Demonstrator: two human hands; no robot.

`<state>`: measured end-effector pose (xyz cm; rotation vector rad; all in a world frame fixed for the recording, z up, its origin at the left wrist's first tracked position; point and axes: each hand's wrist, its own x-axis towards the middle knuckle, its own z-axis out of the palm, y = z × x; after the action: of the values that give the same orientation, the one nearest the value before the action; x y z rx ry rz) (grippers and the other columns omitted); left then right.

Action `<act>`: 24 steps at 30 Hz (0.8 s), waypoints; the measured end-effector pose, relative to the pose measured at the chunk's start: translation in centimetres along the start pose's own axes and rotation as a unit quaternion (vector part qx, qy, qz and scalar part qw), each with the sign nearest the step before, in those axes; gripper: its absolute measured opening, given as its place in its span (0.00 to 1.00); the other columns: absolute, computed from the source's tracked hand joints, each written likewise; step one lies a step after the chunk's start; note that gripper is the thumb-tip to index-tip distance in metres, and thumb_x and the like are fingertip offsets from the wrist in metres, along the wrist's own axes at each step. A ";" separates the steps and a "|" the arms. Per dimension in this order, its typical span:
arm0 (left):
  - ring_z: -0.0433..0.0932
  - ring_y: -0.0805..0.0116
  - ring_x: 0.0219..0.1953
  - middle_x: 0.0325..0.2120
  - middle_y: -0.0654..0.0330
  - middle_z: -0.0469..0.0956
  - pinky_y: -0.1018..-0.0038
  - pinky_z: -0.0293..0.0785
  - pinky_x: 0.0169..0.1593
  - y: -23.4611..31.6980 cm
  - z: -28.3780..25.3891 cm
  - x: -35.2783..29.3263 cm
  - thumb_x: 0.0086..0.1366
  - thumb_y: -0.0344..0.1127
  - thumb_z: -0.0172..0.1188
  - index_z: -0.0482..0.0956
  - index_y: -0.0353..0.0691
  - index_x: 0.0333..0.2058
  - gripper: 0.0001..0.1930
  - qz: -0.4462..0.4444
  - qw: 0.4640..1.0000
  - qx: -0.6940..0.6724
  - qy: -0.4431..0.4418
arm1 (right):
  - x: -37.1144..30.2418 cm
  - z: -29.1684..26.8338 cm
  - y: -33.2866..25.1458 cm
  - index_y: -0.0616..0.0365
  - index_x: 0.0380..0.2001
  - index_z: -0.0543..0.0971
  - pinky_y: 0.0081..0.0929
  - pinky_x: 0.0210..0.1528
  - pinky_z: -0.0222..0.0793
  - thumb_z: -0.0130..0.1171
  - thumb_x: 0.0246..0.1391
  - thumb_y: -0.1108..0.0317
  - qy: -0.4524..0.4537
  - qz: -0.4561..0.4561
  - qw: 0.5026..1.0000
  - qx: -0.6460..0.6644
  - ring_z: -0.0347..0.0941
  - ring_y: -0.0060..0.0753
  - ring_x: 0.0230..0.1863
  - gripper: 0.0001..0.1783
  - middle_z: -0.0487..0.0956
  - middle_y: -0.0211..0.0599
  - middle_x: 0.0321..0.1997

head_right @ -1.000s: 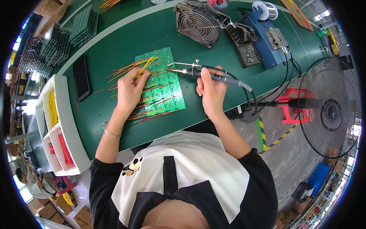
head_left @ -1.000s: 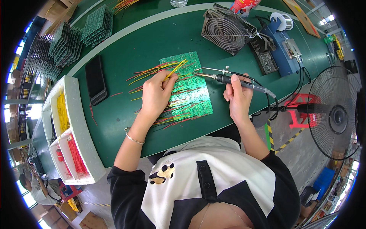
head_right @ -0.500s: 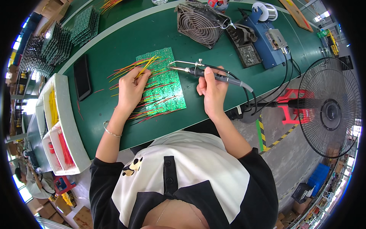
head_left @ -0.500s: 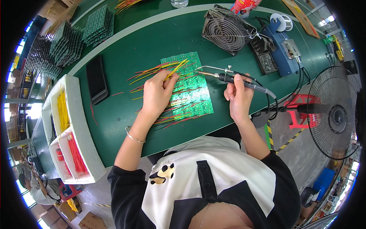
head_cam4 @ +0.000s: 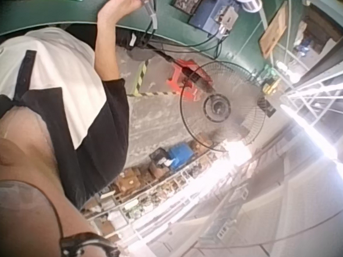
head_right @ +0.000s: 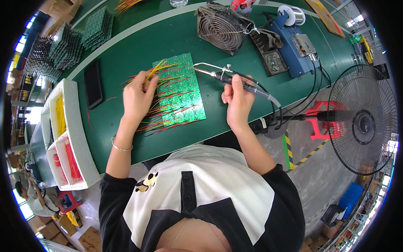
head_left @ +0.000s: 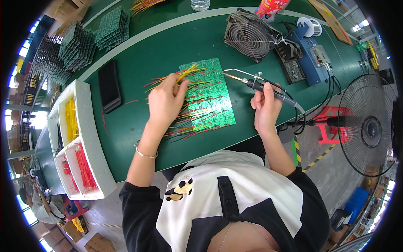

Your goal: The person takes red, black, and yellow wires from a container and solders them onto a circuit board using a soldering iron.

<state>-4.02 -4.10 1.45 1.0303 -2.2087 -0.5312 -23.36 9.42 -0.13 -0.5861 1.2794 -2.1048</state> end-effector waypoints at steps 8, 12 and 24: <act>0.70 0.69 0.14 0.14 0.64 0.70 0.75 0.65 0.19 2.4 -1.7 -0.9 0.46 0.40 0.67 0.70 0.41 0.23 0.15 0.140 0.978 0.099 0.119 | -0.6 -1.3 -0.5 0.57 0.27 0.64 0.16 0.15 0.51 0.48 0.58 0.62 0.025 0.016 1.000 0.010 0.53 0.13 0.12 0.11 0.64 0.26 0.14; 0.59 0.72 0.12 0.11 0.67 0.58 0.76 0.55 0.15 3.2 -0.2 -2.1 0.42 0.41 0.68 0.64 0.45 0.16 0.17 0.264 0.947 0.146 0.110 | -0.8 -1.1 -0.8 0.57 0.27 0.65 0.15 0.15 0.52 0.48 0.57 0.62 0.025 0.016 0.999 0.015 0.53 0.13 0.12 0.11 0.64 0.27 0.14; 0.65 0.70 0.14 0.11 0.65 0.61 0.73 0.60 0.17 3.5 1.1 -3.4 0.44 0.43 0.66 0.66 0.43 0.16 0.17 0.355 0.928 0.043 -0.101 | -1.2 -1.1 -0.8 0.57 0.31 0.66 0.15 0.16 0.49 0.44 0.59 0.64 0.039 0.023 0.999 -0.007 0.50 0.12 0.11 0.09 0.61 0.25 0.13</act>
<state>-4.90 0.80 1.43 0.1580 -2.5915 -0.2098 -23.46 11.23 0.03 -0.4811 1.3385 -2.1010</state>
